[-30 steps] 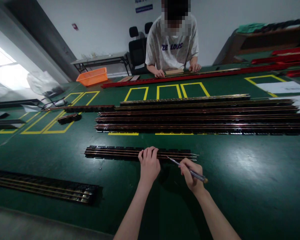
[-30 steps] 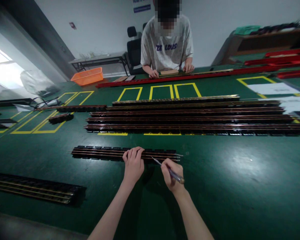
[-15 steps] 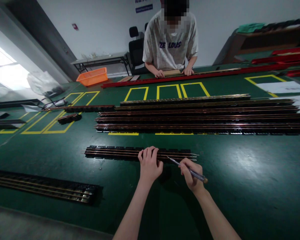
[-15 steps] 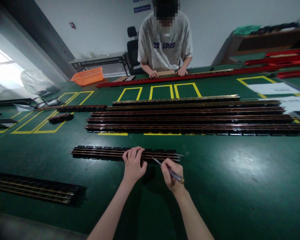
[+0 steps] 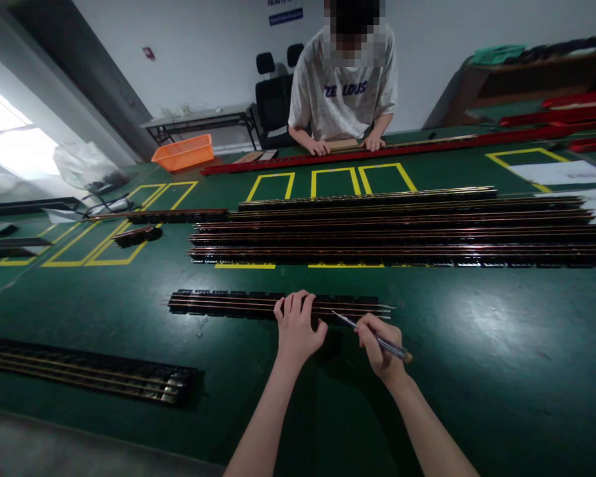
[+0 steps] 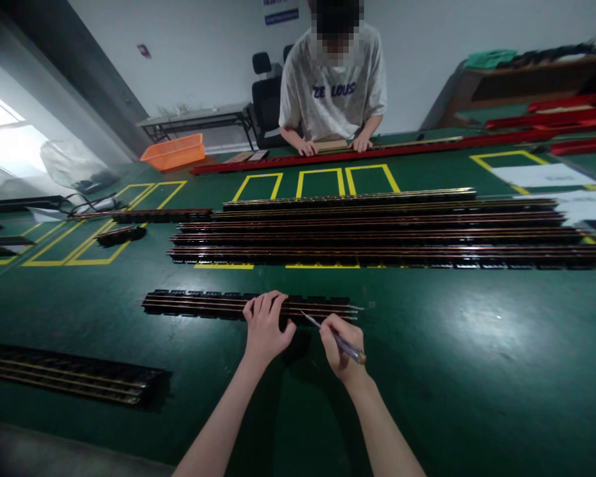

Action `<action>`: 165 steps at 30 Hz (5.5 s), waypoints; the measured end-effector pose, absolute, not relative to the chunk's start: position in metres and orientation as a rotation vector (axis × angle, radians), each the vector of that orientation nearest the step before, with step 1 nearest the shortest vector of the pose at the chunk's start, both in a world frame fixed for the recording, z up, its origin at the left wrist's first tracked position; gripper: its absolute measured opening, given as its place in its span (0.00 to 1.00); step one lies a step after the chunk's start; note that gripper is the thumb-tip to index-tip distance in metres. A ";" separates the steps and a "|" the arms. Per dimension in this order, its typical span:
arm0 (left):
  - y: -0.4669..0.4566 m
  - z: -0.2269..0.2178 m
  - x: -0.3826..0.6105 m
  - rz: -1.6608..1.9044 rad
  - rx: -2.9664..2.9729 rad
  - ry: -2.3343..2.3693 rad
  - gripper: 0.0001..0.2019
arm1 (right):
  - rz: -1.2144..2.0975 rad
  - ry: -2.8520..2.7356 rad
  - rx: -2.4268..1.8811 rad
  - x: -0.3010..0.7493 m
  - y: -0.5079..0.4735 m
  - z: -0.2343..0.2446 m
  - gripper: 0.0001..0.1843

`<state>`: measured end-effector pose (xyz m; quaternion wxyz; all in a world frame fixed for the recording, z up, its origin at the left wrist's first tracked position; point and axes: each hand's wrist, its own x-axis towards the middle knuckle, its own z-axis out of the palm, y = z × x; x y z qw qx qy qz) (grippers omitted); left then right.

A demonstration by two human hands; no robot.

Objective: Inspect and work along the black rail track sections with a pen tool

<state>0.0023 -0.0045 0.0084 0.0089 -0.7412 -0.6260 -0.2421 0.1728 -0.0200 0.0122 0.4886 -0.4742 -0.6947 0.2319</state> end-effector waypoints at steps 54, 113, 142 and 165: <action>-0.004 0.007 0.005 -0.771 -2.229 -1.931 0.15 | 0.525 -1.674 -1.168 0.171 -0.022 0.015 0.15; -0.003 0.002 0.003 -0.773 -2.205 -1.930 0.13 | 0.517 -1.655 -1.116 0.171 -0.022 0.011 0.14; -0.003 -0.001 0.002 -0.739 -2.248 -1.878 0.15 | 0.585 -1.667 -1.118 0.170 -0.021 0.020 0.14; -0.003 -0.003 0.002 -0.717 -2.225 -1.850 0.19 | 0.475 -1.595 -1.159 0.169 -0.022 0.019 0.15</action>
